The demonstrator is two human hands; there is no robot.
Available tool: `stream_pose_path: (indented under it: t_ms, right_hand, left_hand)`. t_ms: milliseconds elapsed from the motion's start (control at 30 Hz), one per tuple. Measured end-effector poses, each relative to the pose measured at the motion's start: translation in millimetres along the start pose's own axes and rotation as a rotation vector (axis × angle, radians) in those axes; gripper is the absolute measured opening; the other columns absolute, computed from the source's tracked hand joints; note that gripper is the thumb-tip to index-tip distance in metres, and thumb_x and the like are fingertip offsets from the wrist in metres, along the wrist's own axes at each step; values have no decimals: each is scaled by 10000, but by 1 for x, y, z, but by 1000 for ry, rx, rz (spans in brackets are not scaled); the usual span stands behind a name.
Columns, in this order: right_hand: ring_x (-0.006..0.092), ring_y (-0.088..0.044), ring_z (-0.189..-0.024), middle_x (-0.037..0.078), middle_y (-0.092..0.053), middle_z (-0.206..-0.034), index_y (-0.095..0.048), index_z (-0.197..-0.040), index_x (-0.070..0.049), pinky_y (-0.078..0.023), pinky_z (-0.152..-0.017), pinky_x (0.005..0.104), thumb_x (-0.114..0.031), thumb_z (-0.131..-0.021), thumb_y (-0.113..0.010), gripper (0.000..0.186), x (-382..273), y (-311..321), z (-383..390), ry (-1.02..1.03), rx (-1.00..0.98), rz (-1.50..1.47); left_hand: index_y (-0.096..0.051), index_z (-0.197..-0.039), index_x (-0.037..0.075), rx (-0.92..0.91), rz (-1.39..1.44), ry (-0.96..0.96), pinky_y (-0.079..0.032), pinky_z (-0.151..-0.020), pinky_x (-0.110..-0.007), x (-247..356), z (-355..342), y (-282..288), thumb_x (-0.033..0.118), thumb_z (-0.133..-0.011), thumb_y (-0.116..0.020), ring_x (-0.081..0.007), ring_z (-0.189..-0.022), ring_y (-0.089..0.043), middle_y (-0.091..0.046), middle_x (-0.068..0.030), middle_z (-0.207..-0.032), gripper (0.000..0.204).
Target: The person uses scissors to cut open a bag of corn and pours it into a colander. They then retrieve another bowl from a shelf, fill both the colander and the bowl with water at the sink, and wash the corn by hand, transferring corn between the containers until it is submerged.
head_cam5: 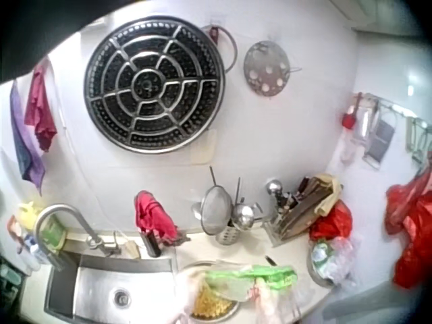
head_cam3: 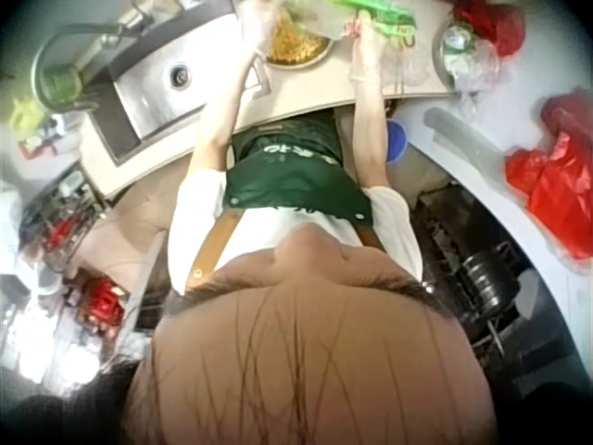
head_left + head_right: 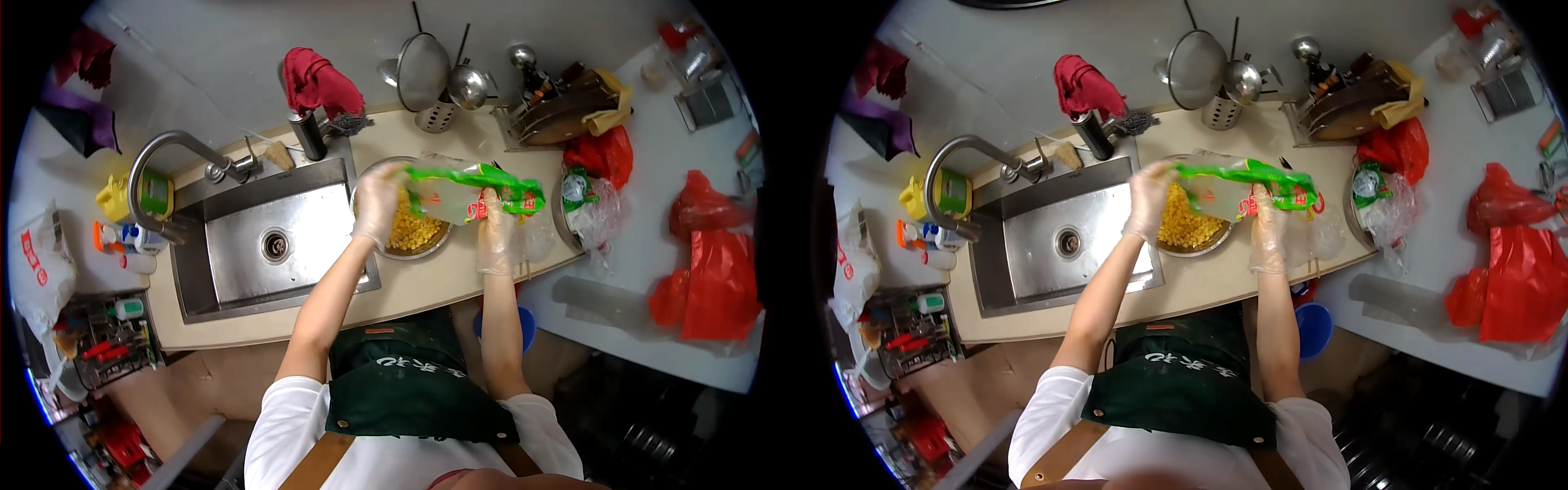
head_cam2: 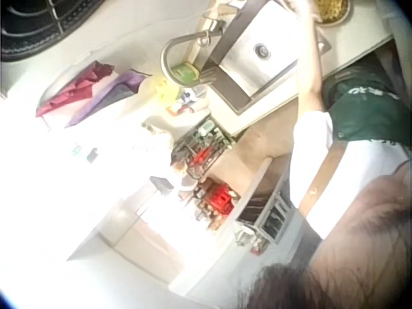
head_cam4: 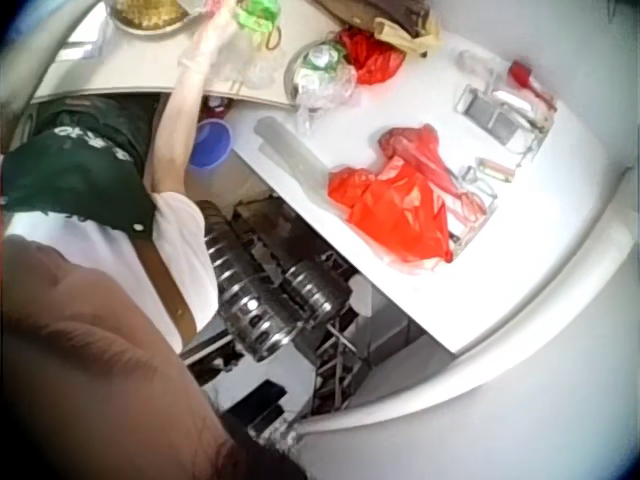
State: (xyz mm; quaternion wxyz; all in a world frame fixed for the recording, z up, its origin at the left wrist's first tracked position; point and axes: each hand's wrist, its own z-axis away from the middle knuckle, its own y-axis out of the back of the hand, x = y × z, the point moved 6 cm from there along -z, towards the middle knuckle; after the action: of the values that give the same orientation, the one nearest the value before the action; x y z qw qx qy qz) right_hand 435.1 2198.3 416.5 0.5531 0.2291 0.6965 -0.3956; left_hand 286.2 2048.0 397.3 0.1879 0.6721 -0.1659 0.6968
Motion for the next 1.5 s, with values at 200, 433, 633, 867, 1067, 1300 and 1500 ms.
stream_pose_path:
  t_ms: [200, 433, 633, 867, 1067, 1300, 1500]
  right_hand:
    - [123, -533, -926, 48, -556, -1033, -524, -1082, -9, -449, -791, 277, -73, -833, -586, 265, 10, 12, 14, 46, 81, 94]
    - [193, -560, -954, 29, -595, -1029, -544, -1093, -94, -451, -810, 352, -209, -858, -542, 262, 85, 97, 16, -590, 490, -780]
    - [180, -566, -952, 23, -619, -1015, -589, -1020, -122, -429, -870, 378, -179, -813, -592, 215, 57, 200, 70, -491, 535, -929]
    - [195, -563, -968, 69, -589, -1039, -534, -1089, -60, -460, -852, 357, -186, -870, -529, 252, -4, 455, 247, 30, 1080, -541]
    - [171, -579, -876, 70, -582, -1018, -528, -1085, -5, -482, -757, 324, -179, -838, -567, 305, 42, 475, 249, -35, 1400, -279]
    - [170, -596, -750, 71, -600, -949, -565, -1029, 4, -500, -653, 300, -82, -789, -613, 259, 159, 548, 184, -179, 1402, -123]
    - [126, -563, -769, 55, -597, -938, -571, -1005, 26, -470, -694, 273, 2, -755, -638, 260, 257, 604, 175, -104, 1507, -103]
  left_hand:
    - [-635, -974, -19, 40, 5, 8, -468, -709, -257, -21, -19, 16, 17, -804, -560, -127, -748, -573, -649, -88, -868, 189]
    - [-390, -1281, -7, -127, 56, -55, -366, -958, -302, 5, -16, -8, 113, -815, -604, -200, -1141, -456, -446, -135, -1285, 527]
    - [-517, -1180, 5, 58, -19, 104, -402, -858, -270, -40, 13, 58, 176, -854, -551, -152, -993, -539, -576, -85, -1119, 370]
    - [-498, -1186, 7, 274, -9, 259, -427, -784, -237, -99, 94, 115, 159, -876, -520, -144, -949, -560, -590, -83, -1068, 346]
    - [-504, -1173, 6, 251, -59, 281, -437, -785, -247, -92, 123, 75, 146, -888, -500, -148, -923, -570, -589, -93, -1075, 317]
    - [-523, -1142, 2, 175, -809, -101, -436, -845, -297, -47, 155, -18, 115, -868, -520, -185, -949, -557, -586, -101, -1057, 296]
    - [-455, -1224, 57, -914, -1107, -492, -323, -972, -468, -134, 219, -197, 39, -793, -521, -358, -1171, -404, -461, -164, -1237, 436]
